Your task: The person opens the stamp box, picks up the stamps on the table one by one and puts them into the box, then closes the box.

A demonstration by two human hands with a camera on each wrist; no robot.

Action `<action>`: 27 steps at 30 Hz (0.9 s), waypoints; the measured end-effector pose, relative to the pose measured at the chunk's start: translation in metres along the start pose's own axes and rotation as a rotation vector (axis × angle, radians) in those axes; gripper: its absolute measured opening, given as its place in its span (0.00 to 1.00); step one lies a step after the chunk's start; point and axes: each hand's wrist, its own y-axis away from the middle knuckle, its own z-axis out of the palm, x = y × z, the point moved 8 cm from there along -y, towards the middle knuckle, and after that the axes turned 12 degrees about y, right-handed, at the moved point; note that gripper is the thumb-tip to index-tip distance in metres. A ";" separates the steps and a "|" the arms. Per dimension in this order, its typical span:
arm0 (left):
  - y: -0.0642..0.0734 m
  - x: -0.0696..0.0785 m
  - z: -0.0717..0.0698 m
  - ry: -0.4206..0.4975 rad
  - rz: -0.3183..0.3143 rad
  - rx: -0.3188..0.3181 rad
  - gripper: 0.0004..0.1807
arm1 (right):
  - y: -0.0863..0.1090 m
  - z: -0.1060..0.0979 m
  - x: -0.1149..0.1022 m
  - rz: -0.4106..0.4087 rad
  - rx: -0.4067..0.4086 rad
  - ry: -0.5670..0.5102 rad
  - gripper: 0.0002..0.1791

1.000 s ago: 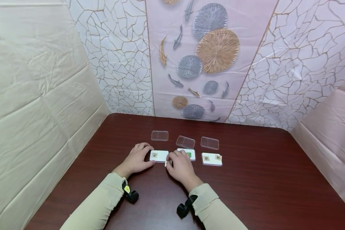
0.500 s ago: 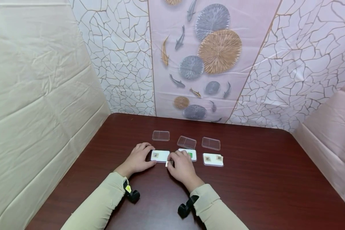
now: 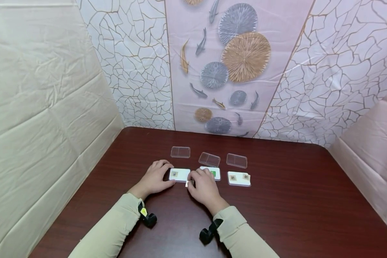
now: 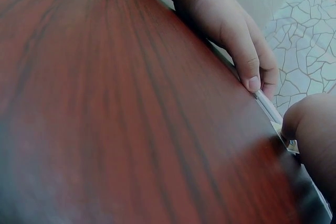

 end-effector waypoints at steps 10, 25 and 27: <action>0.000 -0.001 0.000 -0.007 0.013 0.014 0.29 | 0.000 0.002 0.001 0.011 -0.032 -0.011 0.04; 0.000 -0.002 0.001 -0.009 0.012 0.013 0.29 | 0.000 0.003 0.001 0.016 -0.043 -0.005 0.04; 0.000 -0.002 0.001 -0.008 0.010 0.012 0.29 | 0.000 0.003 0.001 0.015 -0.041 -0.001 0.03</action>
